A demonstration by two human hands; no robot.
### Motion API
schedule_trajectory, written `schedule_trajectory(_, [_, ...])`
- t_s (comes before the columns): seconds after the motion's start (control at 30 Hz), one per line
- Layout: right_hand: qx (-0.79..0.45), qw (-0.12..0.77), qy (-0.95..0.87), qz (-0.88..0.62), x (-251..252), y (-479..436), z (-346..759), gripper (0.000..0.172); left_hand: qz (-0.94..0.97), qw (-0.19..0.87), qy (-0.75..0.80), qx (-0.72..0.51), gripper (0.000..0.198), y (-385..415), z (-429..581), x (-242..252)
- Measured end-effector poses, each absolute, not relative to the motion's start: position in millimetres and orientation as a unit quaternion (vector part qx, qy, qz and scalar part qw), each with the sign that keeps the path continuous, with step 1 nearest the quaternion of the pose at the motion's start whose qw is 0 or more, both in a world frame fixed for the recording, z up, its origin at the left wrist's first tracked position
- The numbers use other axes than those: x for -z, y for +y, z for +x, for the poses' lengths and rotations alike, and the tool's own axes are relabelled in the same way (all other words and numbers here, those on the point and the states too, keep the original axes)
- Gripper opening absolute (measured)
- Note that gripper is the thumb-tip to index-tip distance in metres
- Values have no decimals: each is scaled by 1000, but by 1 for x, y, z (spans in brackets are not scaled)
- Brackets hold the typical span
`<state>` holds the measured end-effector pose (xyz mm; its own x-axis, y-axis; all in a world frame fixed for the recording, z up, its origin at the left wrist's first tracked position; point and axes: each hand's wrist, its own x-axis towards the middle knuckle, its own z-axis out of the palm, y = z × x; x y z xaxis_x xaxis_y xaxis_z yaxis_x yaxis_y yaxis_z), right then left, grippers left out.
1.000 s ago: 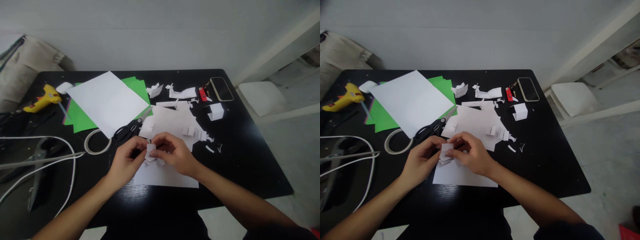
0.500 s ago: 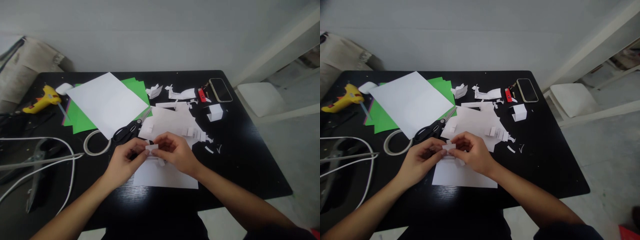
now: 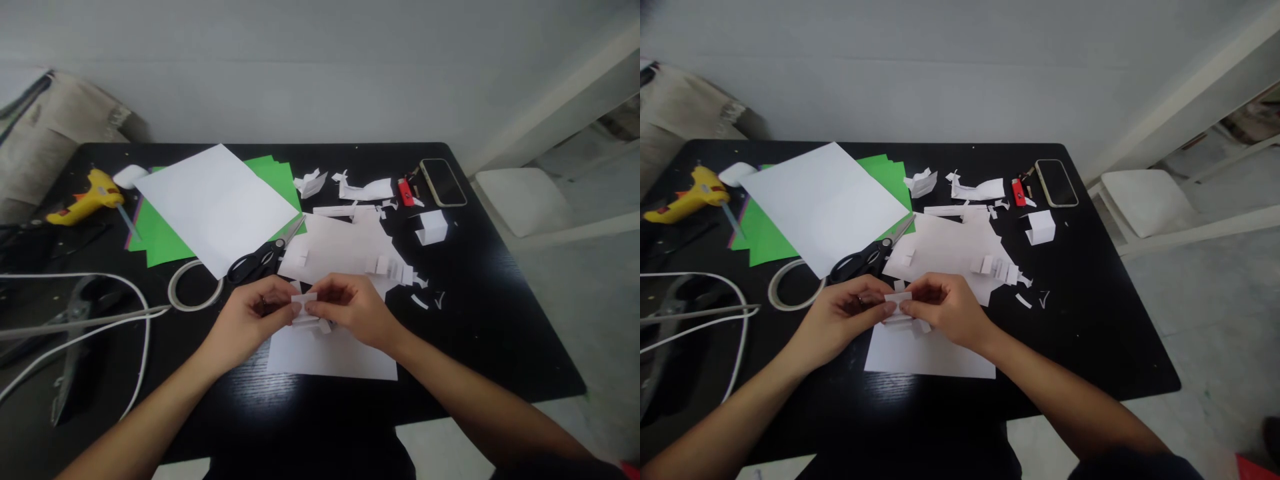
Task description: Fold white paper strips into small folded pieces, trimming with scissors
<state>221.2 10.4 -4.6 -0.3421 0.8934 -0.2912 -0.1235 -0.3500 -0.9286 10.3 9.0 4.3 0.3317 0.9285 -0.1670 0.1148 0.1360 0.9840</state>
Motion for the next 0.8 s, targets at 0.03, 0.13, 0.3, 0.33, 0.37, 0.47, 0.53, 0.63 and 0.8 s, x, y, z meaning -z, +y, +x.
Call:
schedule_trajectory(0.03, [-693, 368, -437, -440, 5, 10, 221, 22, 563, 584, 470, -348, 4, 8, 11, -4])
schedule_trajectory(0.13, [-695, 373, -440, -430, 5, 10, 221, 21, 562, 570, 476, -364, 1, 6, 14, -2])
schedule_trajectory(0.3, [-677, 383, -448, -441, 3, 11, 220, 14, 572, 536, 483, -391, 1, 5, 16, -3])
schedule_trajectory(0.33, [-673, 385, -447, -446, 3, 10, 220, 12, 576, 528, 481, -397, 1, 5, 16, -3])
schedule_trajectory(0.37, [-672, 386, -444, -450, 2, 10, 220, 11, 580, 523, 479, -400, 3, 5, 16, -4])
schedule_trajectory(0.47, [-681, 385, -429, -452, 1, 10, 221, 9, 591, 523, 469, -397, 10, 5, 14, -4])
schedule_trajectory(0.53, [-692, 384, -415, -449, 0, 10, 222, 9, 591, 526, 468, -394, 12, 5, 13, -4])
schedule_trajectory(0.63, [-703, 380, -406, -442, 0, 11, 223, 9, 585, 529, 474, -391, 12, 5, 11, -4])
schedule_trajectory(0.8, [-680, 395, -444, -430, 1, 10, 222, 9, 577, 532, 475, -397, 12, 5, 11, -5])
